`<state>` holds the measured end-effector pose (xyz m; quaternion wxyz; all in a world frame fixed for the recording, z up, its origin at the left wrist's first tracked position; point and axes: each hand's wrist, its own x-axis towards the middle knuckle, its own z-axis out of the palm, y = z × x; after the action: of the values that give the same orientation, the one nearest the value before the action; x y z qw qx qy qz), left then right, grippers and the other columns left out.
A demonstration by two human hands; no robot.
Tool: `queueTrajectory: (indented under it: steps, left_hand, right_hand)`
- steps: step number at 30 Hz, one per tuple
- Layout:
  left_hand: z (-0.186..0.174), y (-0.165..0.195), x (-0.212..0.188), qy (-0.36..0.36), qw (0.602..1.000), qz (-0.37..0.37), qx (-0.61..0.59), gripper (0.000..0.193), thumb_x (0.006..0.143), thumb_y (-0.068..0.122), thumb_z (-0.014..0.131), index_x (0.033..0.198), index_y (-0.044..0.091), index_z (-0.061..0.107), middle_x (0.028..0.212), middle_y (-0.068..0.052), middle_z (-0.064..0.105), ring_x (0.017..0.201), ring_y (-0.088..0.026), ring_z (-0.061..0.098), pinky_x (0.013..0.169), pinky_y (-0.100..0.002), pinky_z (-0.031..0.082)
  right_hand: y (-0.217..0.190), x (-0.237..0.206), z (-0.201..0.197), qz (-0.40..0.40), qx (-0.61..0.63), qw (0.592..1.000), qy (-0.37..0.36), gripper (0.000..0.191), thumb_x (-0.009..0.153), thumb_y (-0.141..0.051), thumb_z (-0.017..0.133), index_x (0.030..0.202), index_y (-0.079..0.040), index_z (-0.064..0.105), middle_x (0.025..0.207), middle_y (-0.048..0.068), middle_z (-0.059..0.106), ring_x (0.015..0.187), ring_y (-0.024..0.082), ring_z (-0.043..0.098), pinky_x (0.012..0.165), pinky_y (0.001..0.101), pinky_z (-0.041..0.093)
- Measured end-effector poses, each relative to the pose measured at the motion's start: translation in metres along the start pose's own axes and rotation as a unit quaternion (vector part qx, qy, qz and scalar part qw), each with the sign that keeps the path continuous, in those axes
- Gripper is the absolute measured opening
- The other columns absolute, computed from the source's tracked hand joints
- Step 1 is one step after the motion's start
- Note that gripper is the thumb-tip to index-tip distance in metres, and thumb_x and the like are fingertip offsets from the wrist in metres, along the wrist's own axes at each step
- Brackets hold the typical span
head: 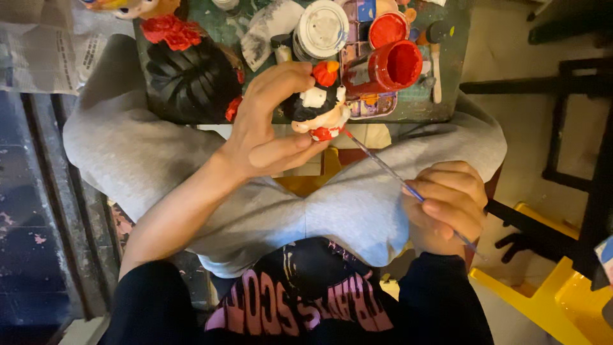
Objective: The person sits on the floor holding a small figurine in one hand and paints it with a fine brush, rotating the figurine to reach different sides and dipping the brush toward the paint containers on the table.
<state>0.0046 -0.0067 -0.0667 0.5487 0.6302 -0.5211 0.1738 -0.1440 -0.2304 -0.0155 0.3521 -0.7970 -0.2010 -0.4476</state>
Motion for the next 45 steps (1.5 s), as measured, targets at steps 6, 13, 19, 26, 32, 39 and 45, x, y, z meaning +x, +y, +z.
queueTrajectory:
  steps: [6, 13, 19, 26, 32, 39, 45]
  left_hand:
    - [-0.004, -0.001, 0.004, -0.024, 1.0, 0.004, -0.01, 0.072, 0.089, 0.007, 0.096, 0.132, 0.025, 0.04, 0.138, -0.021, 0.05, 0.124, -0.049, 0.061, 0.107, -0.06, 0.054]
    - [-0.007, 0.003, 0.005, -0.033, 0.999, -0.007, 0.001, 0.067, 0.09, 0.007, 0.099, 0.128, 0.023, 0.047, 0.135, -0.021, 0.05, 0.123, -0.05, 0.061, 0.104, -0.061, 0.054]
    - [-0.005, 0.003, 0.005, -0.024, 1.0, -0.009, -0.004, 0.071, 0.091, 0.007, 0.097, 0.132, 0.024, 0.042, 0.138, -0.019, 0.05, 0.127, -0.048, 0.06, 0.107, -0.059, 0.054]
    - [-0.004, 0.0, 0.007, -0.021, 0.999, -0.011, -0.024, 0.084, 0.089, 0.007, 0.1, 0.135, 0.024, 0.032, 0.138, -0.022, 0.048, 0.125, -0.049, 0.059, 0.105, -0.06, 0.053]
    - [-0.006, -0.003, 0.004, -0.03, 0.997, -0.032, -0.068, 0.089, 0.088, 0.008, 0.102, 0.14, 0.024, 0.032, 0.142, -0.023, 0.044, 0.13, -0.046, 0.056, 0.109, -0.061, 0.051]
    - [-0.002, -0.004, 0.002, -0.013, 0.99, -0.066, -0.123, 0.093, 0.081, 0.007, 0.1, 0.143, 0.023, 0.032, 0.143, -0.023, 0.042, 0.132, -0.044, 0.054, 0.112, -0.057, 0.052]
    - [0.007, -0.002, 0.004, 0.023, 0.989, -0.07, -0.127, 0.094, 0.082, 0.003, 0.1, 0.138, 0.019, 0.027, 0.141, -0.024, 0.04, 0.13, -0.041, 0.055, 0.108, -0.052, 0.053]
  right_hand:
    - [-0.014, 0.009, 0.001, 0.083, -0.042, 0.994, -0.062, 0.025, 0.112, -0.026, 0.055, 0.097, -0.006, 0.048, 0.079, 0.011, 0.067, 0.068, 0.03, 0.067, 0.066, 0.0441, 0.059]
    - [0.004, -0.009, -0.005, 0.035, -0.008, 0.997, -0.067, 0.03, 0.11, -0.028, 0.052, 0.091, -0.005, 0.049, 0.073, 0.012, 0.068, 0.065, 0.028, 0.065, 0.062, 0.0416, 0.057]
    - [-0.001, -0.006, -0.007, 0.029, -0.027, 0.998, -0.043, 0.033, 0.112, -0.027, 0.053, 0.088, -0.006, 0.046, 0.073, 0.011, 0.068, 0.066, 0.026, 0.065, 0.062, 0.0413, 0.057]
    - [0.003, 0.0, -0.006, -0.037, 0.005, 0.998, -0.056, 0.031, 0.111, -0.027, 0.05, 0.092, -0.003, 0.052, 0.071, 0.013, 0.068, 0.062, 0.027, 0.064, 0.06, 0.0409, 0.058]
    - [0.003, -0.002, -0.007, -0.037, -0.014, 0.999, -0.005, 0.032, 0.111, -0.029, 0.047, 0.09, -0.005, 0.051, 0.066, 0.009, 0.066, 0.059, 0.023, 0.064, 0.054, 0.0367, 0.054]
    - [-0.007, -0.01, -0.008, 0.056, -0.03, 0.997, 0.038, 0.029, 0.109, -0.034, 0.05, 0.096, -0.01, 0.041, 0.066, 0.008, 0.061, 0.058, 0.024, 0.062, 0.057, 0.0364, 0.055]
    - [0.002, -0.018, -0.005, 0.119, -0.012, 0.988, 0.095, 0.032, 0.11, -0.039, 0.048, 0.1, -0.01, 0.04, 0.072, 0.011, 0.057, 0.06, 0.023, 0.058, 0.056, 0.0327, 0.051]
